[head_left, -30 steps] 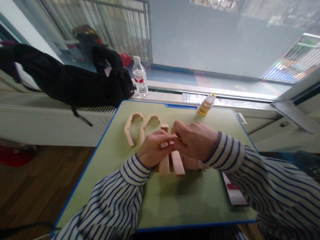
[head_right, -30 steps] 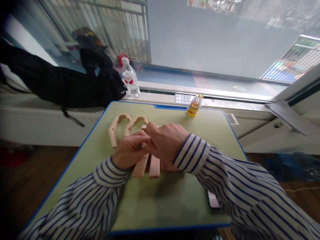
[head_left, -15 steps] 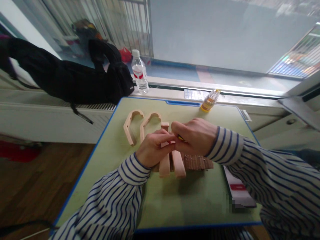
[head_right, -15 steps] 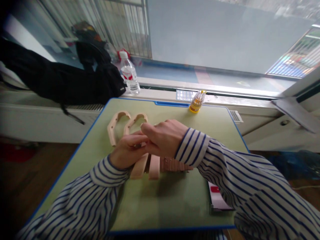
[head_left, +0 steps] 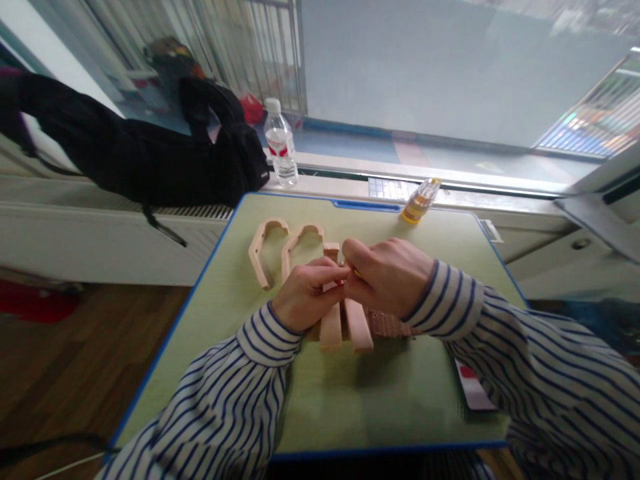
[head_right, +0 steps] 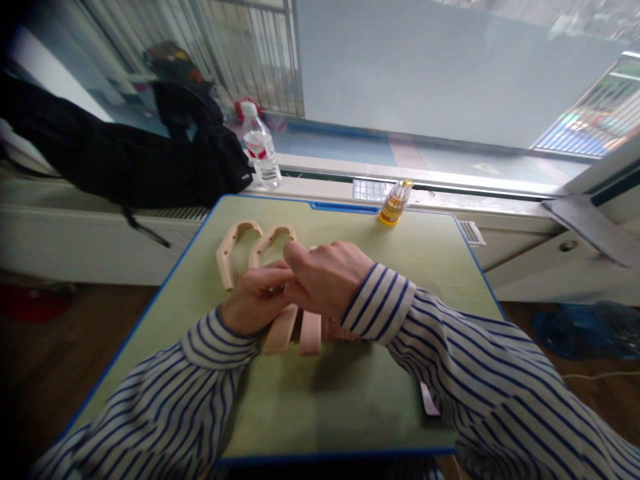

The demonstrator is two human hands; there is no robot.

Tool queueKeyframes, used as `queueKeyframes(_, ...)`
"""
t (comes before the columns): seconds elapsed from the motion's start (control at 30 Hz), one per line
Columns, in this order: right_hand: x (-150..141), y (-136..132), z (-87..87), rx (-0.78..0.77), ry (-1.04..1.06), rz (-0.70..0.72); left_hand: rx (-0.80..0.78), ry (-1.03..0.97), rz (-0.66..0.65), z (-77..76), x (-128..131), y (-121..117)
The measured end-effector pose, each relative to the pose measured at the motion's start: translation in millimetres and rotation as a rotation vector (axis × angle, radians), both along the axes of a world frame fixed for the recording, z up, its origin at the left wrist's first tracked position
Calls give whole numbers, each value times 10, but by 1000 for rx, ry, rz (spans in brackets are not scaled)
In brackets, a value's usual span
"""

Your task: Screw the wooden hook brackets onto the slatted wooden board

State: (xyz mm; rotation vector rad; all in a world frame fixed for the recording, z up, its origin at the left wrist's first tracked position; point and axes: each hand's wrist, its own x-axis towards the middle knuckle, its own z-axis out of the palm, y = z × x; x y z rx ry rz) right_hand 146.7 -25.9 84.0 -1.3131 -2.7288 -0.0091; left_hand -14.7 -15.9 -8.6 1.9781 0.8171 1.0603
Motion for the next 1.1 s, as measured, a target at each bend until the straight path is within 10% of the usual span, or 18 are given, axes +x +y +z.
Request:
queueKeyframes(0.67,33,-56,56,-28,6,-2,-27,-5,19,54,10,-43)
queueKeyframes(1.1,524,-365,103,-39,291,-140,-24,210,235,208,-375,-486)
